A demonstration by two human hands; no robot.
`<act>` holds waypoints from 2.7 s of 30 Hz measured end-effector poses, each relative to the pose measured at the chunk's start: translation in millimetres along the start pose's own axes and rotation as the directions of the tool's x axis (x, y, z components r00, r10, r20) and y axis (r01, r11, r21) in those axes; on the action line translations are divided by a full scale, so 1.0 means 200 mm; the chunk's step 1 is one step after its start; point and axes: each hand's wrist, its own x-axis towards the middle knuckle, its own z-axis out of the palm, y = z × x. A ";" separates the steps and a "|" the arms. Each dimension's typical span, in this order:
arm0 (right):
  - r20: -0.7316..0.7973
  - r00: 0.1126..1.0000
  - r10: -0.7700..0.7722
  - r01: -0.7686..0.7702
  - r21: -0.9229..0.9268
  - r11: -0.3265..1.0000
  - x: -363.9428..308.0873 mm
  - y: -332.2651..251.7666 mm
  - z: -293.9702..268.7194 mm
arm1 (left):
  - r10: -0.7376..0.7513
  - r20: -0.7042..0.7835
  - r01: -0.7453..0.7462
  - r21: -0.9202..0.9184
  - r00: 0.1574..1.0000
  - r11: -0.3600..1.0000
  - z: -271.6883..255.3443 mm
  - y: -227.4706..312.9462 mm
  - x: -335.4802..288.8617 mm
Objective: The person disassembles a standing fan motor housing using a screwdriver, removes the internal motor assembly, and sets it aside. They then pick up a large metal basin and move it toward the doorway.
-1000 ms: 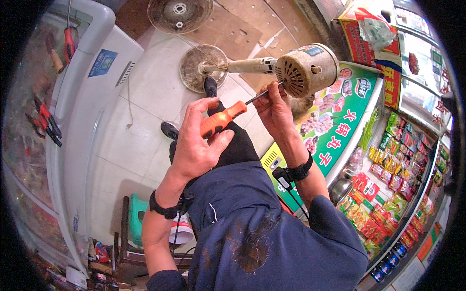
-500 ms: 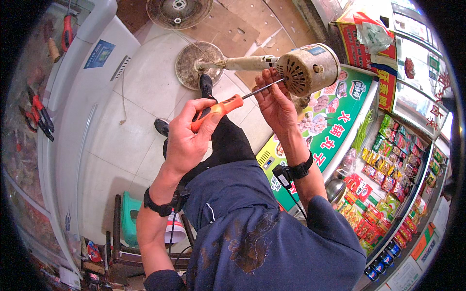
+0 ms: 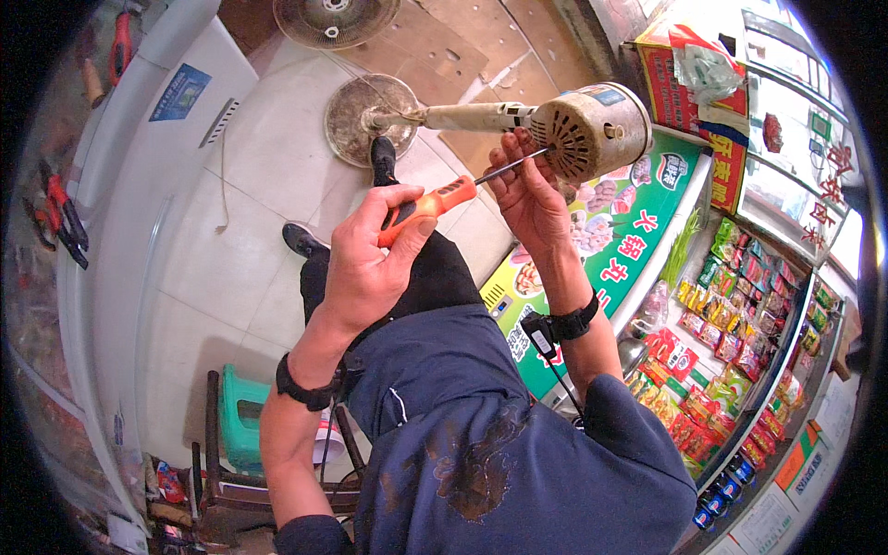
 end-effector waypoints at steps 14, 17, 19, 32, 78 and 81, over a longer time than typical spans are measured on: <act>-0.075 0.774 -0.629 0.152 -0.942 0.299 -0.16 -0.37 -0.16 | 0.458 0.078 -0.463 0.238 0.885 0.854 -0.02 0.00 0.08; 0.203 0.699 -0.686 0.209 -0.975 -0.075 -0.05 -0.45 -0.12 | 0.305 0.094 -0.318 0.194 0.948 0.928 -0.04 -0.01 0.10; 0.342 0.710 -0.616 0.232 -0.939 -0.254 0.00 -0.50 -0.09 | 0.375 0.067 -0.381 0.152 0.924 0.912 -0.04 -0.02 0.15; 0.215 0.748 -0.627 0.179 -0.976 -0.121 0.04 -0.58 -0.10 | 0.657 0.084 -0.660 0.178 0.750 0.730 0.07 0.00 0.26; 0.201 0.759 -0.619 0.263 -0.965 0.009 0.25 -1.33 -0.81 | 0.771 0.151 -0.775 0.279 0.619 0.567 0.99 0.02 0.61; 0.223 0.764 -0.605 0.287 -0.958 0.010 0.27 -1.35 -0.83 | 0.799 0.094 -0.787 0.274 0.594 0.552 0.99 0.00 0.60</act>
